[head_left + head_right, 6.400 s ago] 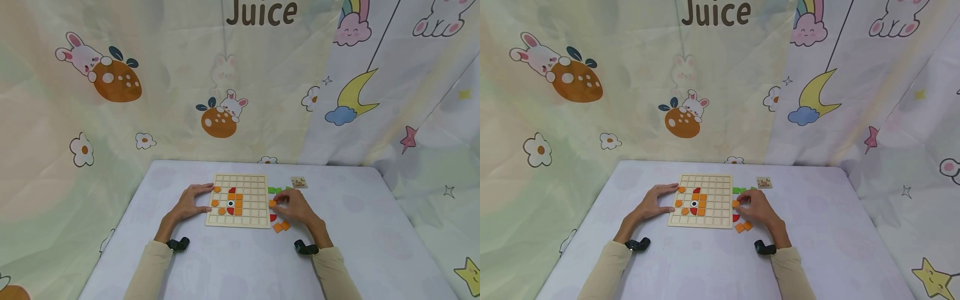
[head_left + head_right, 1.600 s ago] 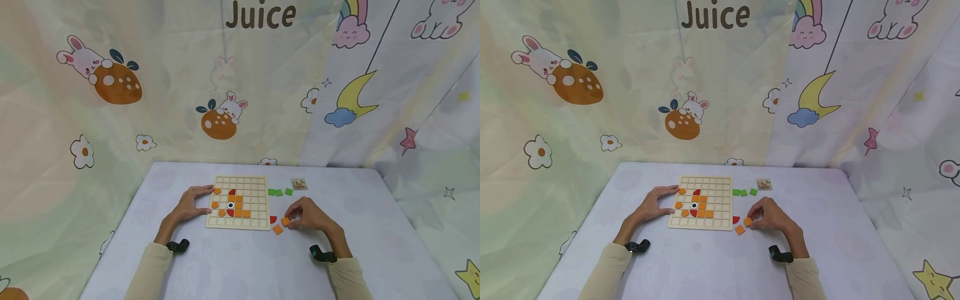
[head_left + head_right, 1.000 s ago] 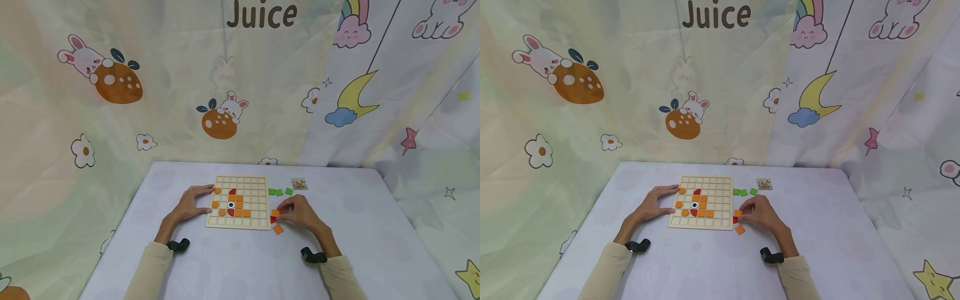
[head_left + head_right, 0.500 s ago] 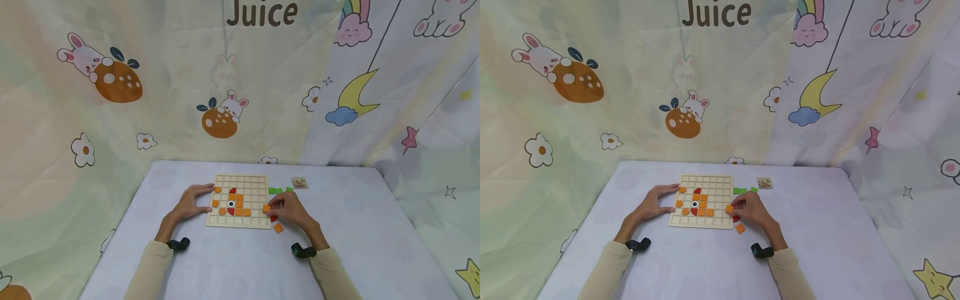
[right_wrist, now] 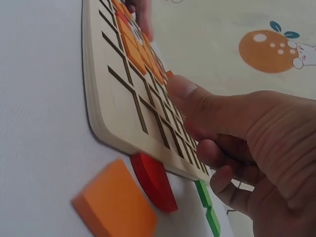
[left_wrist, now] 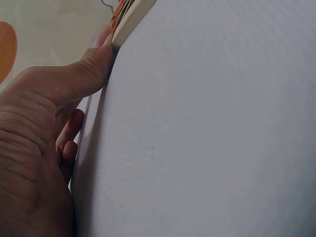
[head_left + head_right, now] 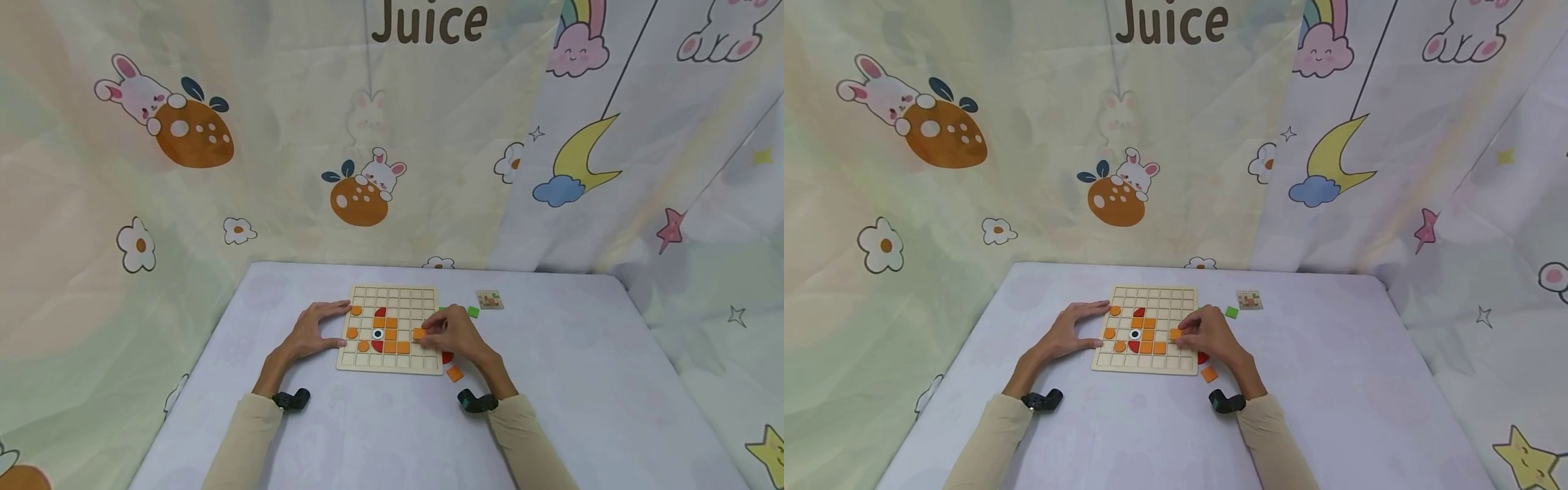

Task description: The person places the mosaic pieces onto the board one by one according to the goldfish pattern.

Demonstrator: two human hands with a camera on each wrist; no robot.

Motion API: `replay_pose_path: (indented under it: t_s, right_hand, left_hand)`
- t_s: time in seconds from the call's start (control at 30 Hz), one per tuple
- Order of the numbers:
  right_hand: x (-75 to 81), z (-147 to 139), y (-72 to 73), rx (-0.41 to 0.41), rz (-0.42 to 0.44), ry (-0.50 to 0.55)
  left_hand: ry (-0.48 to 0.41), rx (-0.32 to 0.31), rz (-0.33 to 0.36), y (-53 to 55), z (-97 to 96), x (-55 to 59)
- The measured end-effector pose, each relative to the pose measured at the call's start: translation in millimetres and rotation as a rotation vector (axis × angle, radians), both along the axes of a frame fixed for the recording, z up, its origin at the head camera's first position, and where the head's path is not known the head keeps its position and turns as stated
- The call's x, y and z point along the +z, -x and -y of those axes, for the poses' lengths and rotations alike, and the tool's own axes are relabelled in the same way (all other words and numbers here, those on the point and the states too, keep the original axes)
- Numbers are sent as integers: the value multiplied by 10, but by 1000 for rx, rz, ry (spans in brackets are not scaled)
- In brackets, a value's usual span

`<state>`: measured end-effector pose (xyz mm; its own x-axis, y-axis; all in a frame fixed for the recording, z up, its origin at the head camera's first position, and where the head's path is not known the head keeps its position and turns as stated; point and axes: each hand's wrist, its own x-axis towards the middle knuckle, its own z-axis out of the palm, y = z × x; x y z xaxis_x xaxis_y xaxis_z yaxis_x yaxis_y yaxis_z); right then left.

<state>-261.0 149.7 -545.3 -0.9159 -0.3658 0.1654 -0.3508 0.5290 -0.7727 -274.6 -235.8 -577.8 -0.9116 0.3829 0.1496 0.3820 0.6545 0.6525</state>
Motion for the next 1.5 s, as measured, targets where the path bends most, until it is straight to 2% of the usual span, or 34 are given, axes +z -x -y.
replay_pose_path:
  t_s: [0.4,0.73,0.87,1.2,1.5]
  right_hand:
    - [-50,159,22,17,53,1]
    - [-77,217,56,50,39,-11]
    - [-70,221,52,43,50,-28]
    - [-49,235,22,-5,58,-39]
    - [-53,280,20,-7,24,-27]
  left_hand:
    - [8,1,21,-28,-8,-20]
    - [3,4,17,-35,-16,-10]
    - [0,9,29,-36,-16,-6]
    - [9,9,8,-15,-8,-13]
    - [9,16,9,-15,-14,4]
